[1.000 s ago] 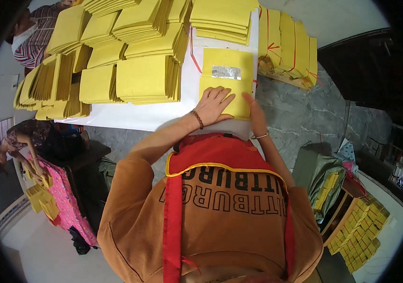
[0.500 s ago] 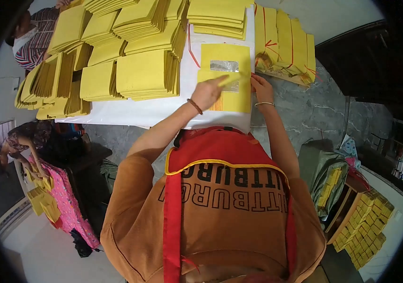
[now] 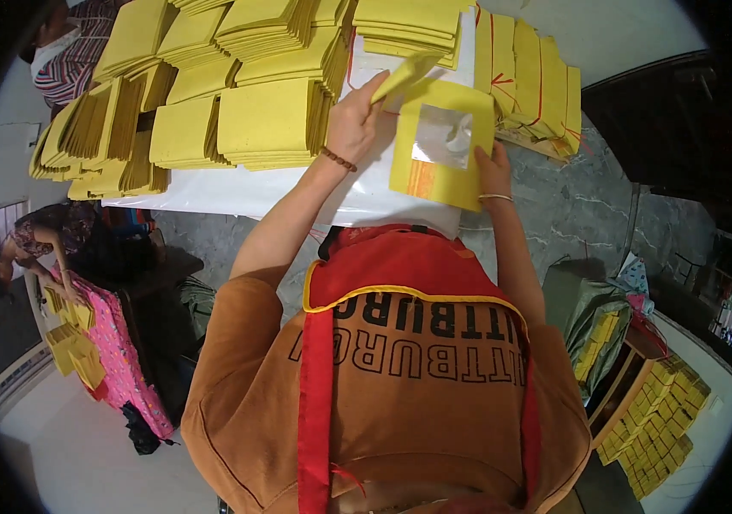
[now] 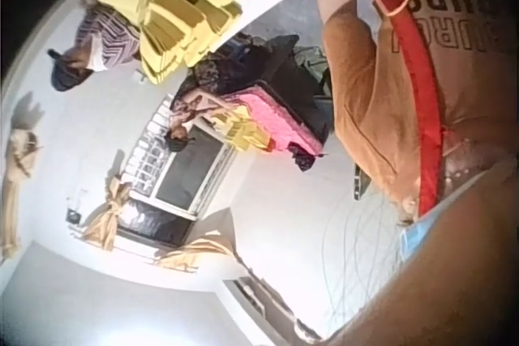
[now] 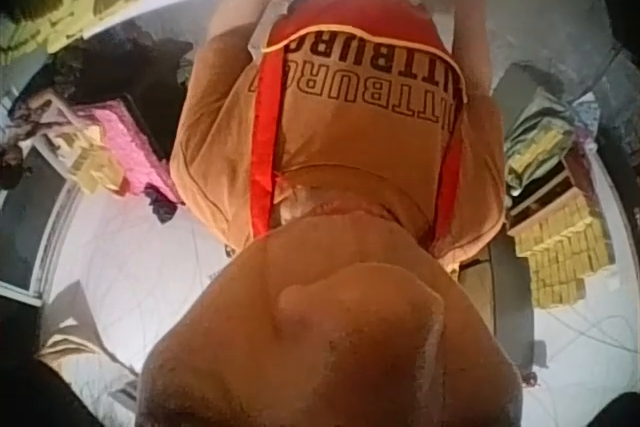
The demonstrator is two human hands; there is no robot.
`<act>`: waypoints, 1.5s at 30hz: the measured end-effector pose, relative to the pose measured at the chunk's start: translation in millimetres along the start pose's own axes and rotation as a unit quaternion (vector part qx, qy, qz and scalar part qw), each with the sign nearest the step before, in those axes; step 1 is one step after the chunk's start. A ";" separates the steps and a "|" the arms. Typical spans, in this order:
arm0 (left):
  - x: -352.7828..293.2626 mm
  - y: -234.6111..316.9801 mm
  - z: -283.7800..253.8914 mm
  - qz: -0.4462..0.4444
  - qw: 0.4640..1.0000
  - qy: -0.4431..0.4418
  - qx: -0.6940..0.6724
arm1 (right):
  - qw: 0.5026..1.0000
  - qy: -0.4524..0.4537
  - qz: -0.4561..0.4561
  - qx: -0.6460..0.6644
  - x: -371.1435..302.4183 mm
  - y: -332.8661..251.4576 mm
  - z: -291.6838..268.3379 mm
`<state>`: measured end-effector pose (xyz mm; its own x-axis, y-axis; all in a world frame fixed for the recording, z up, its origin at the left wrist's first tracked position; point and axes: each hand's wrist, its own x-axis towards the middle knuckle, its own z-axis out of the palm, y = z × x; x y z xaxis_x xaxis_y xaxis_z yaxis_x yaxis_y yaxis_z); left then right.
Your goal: Folding yellow ritual paper sheets into stacks.
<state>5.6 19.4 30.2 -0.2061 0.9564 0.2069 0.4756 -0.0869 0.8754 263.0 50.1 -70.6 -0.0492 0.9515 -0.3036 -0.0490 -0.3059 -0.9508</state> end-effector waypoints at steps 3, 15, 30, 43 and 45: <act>10.7 -14.5 9.7 0.241 0.947 0.032 0.209 | 0.994 0.009 0.058 0.087 -17.7 -21.2 -17.9; 1.4 -68.1 46.5 0.249 0.879 -0.121 0.389 | 0.935 -0.091 0.122 0.321 -46.4 -2.7 -50.7; -30.0 -12.3 -3.3 0.193 0.970 -0.069 0.130 | 0.970 -0.061 0.114 0.204 -48.2 -7.5 -3.5; -93.8 -30.5 5.7 0.215 0.955 -0.036 0.204 | 0.980 -0.125 0.102 0.112 -58.3 -14.2 18.8; -102.8 -26.0 1.7 0.245 0.938 -0.045 0.243 | 0.978 -0.132 0.105 0.124 -59.1 -14.3 18.5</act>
<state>15.9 -76.2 -14.6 0.2008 0.8563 0.4758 0.8321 -0.4055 0.3784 248.2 -2.3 -37.9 -0.3391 0.8350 -0.4333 -0.2483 -0.5238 -0.8149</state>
